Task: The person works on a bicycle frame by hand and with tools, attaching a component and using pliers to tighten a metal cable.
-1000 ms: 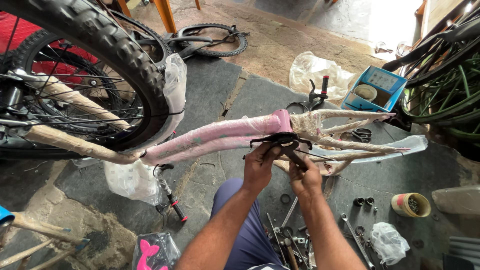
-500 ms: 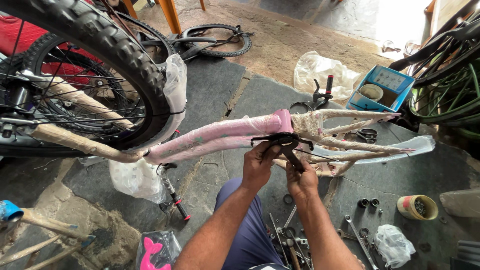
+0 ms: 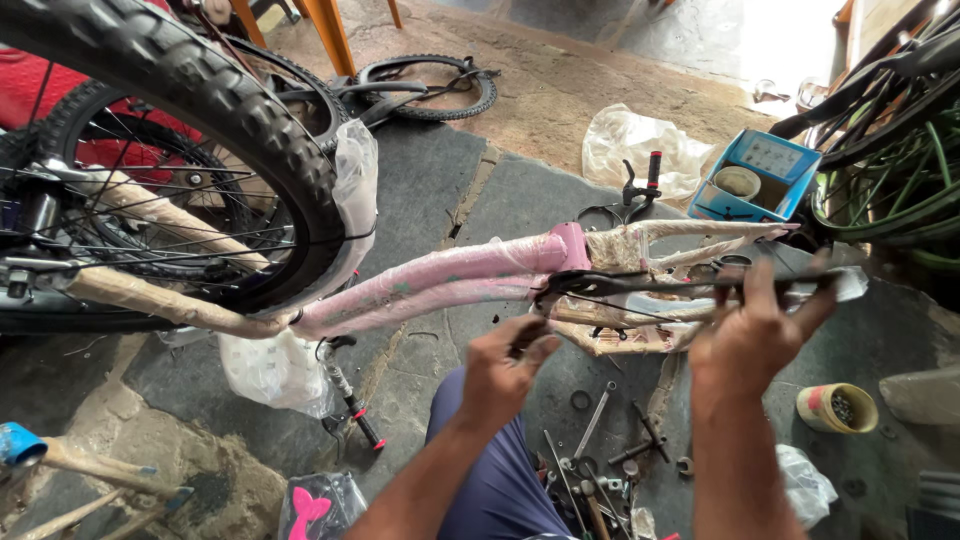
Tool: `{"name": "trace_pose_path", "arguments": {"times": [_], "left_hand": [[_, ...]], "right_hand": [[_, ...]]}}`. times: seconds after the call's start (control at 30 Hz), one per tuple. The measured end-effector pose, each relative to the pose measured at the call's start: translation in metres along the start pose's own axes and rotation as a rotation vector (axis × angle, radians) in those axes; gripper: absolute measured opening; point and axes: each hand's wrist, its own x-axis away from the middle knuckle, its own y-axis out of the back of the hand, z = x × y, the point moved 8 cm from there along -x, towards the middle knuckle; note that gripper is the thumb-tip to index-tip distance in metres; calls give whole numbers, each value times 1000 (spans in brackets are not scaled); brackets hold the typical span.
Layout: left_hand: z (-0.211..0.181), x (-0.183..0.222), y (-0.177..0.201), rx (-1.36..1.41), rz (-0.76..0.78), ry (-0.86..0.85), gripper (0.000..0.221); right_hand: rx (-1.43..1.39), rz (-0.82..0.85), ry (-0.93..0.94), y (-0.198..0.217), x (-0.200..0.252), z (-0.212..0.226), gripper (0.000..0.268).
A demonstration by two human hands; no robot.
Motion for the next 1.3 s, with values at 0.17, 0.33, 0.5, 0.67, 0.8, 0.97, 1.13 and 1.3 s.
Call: {"name": "trace_pose_path", "arguments": {"times": [0.17,0.33,0.5,0.67,0.8,0.97,1.13,1.3], "left_hand": [[-139,49,106,32,-363,-724,22],[-163,64,131,-217,-338,-743,33],[3,10,38,-359,-51,-172,48],[116,8,-60,-371,66,-13,25],[135,9,-109,-17,-43,37,20],[123,6,-153,426,-30,217,21],[34,9,-120,212,140,143,32],[-87,32,-5,170,6,-295,29]], "right_hand": [[671,929,1016,-190,148,23,32],[841,1436,1119,-195,269,-69,47],[708,1625,276,-76,251,-230,43],[1355,1795,594,32,206,-279,31],[1022,669,-18,103,140,-217,44],[-391,180,-741,112,68,-230,70],[-344,-236,-509,92,-6,-144,30],[-14,246,238,-32,6,30,23]]}}
